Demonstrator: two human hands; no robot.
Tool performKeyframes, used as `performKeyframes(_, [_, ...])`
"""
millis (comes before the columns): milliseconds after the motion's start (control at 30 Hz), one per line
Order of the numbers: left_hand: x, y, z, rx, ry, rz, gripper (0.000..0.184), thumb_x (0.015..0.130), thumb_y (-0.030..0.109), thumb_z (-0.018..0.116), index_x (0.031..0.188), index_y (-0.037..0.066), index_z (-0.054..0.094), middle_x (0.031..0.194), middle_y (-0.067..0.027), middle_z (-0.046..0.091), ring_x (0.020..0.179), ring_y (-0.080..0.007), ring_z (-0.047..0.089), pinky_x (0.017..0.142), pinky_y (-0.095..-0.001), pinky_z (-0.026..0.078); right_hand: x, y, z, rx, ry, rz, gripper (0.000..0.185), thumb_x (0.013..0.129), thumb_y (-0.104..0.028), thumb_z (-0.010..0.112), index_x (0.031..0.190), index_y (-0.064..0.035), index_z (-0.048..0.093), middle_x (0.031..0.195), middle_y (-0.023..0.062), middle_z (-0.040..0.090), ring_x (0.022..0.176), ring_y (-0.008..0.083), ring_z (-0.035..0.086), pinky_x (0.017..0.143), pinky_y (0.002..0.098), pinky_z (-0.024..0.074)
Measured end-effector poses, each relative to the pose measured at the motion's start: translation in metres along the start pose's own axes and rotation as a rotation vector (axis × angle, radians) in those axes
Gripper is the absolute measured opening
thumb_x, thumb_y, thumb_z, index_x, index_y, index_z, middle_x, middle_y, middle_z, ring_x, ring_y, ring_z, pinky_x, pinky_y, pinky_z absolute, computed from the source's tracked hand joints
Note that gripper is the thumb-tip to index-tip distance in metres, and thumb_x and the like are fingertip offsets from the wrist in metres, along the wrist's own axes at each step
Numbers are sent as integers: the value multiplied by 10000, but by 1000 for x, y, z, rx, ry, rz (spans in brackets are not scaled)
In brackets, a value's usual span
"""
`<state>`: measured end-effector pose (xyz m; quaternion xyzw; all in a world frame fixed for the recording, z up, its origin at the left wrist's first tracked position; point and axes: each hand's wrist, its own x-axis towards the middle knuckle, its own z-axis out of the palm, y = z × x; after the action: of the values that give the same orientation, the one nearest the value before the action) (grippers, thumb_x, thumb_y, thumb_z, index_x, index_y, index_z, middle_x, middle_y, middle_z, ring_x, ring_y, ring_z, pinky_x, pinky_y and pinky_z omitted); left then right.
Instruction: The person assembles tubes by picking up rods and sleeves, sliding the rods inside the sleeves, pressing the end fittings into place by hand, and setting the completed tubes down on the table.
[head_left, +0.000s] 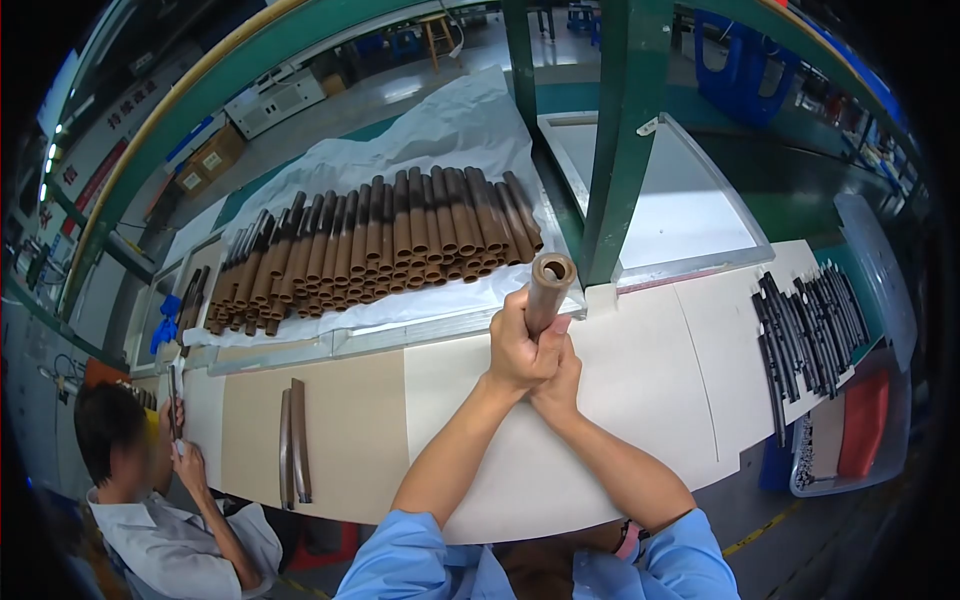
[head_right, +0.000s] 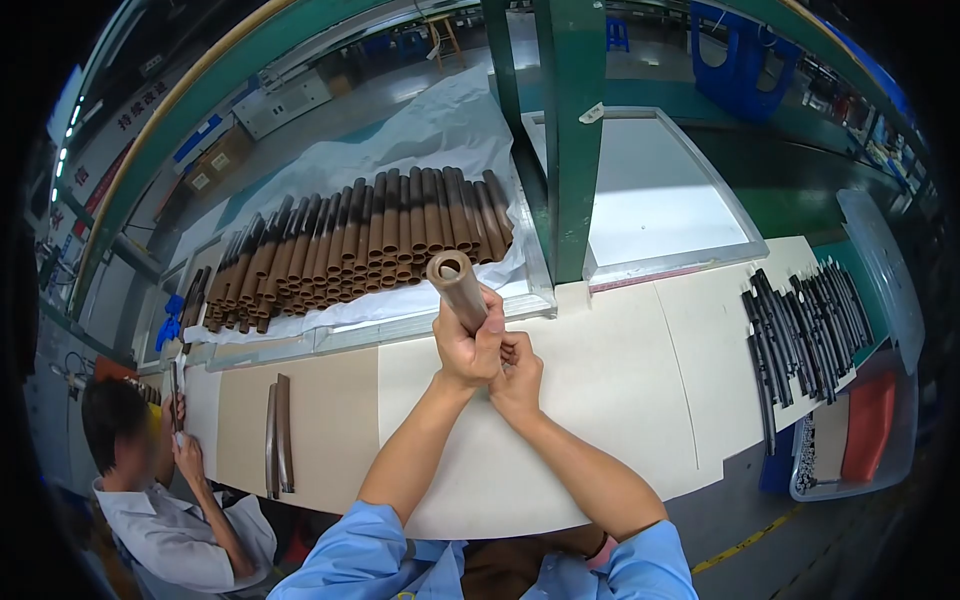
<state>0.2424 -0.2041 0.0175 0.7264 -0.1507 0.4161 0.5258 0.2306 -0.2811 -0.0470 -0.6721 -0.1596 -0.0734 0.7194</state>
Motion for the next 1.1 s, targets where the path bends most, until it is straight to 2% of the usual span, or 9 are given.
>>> performKeyframes(33, [-1,-2,1,17,-4,26,330,813,176,632,1010,-7,439,647,-100,556,503,-189,527,486,-290,433,1,-1,0,8,4,9,240,810,-84,668,945,26,503,871,101,636,809,143,618,748,272,501])
performKeyframes(367, [-2,-4,0,5,3,-10,309,806,172,633,982,-7,452,641,-102,554,497,-185,530,479,-282,430,0,1,-1,29,-16,60,266,814,-102,682,950,37,501,878,102,633,822,133,619,736,257,506])
performKeyframes(567, [8,8,2,-149,95,-144,237,887,233,523,852,17,431,674,-53,492,543,-94,461,488,-228,382,1,20,-1,205,26,-22,230,798,-34,682,951,51,535,738,67,625,625,58,567,532,199,452])
performKeyframes(600, [12,8,-2,-202,109,-223,234,897,234,508,858,22,420,671,-49,479,535,-94,459,479,-230,379,1,16,-2,155,0,-62,233,788,-29,692,947,51,541,718,63,619,594,49,549,506,196,432])
performKeyframes(667, [30,10,-14,-416,221,-178,259,953,290,434,904,39,390,687,-50,461,501,-111,447,460,-234,384,9,-7,-5,55,-72,-146,242,768,-18,712,937,49,553,679,56,609,533,31,513,453,189,394])
performKeyframes(733, [49,28,-33,-599,435,-445,290,974,338,403,906,55,401,665,-42,434,481,-134,438,455,-267,389,21,-40,1,-83,-98,-366,271,725,-27,749,924,20,570,687,63,608,494,66,520,439,204,403])
performKeyframes(800, [56,25,-61,-871,528,-555,266,959,313,441,948,48,421,705,-40,433,563,-140,443,536,-287,414,32,-75,11,-185,-147,-543,288,703,-33,760,923,4,578,694,63,604,482,92,522,432,217,405])
performKeyframes(900, [63,19,-94,-1053,555,-592,254,949,319,449,976,68,417,776,-50,464,707,-170,487,641,-329,435,48,-109,32,-243,-199,-652,319,670,-45,771,929,-11,588,711,64,592,483,127,516,429,240,410])
performKeyframes(1100, [66,24,-114,-1083,606,-639,286,956,334,438,989,51,441,808,-58,495,727,-186,484,668,-307,448,53,-128,65,-153,-158,-670,306,679,-28,770,931,12,601,740,74,608,533,101,539,471,213,429])
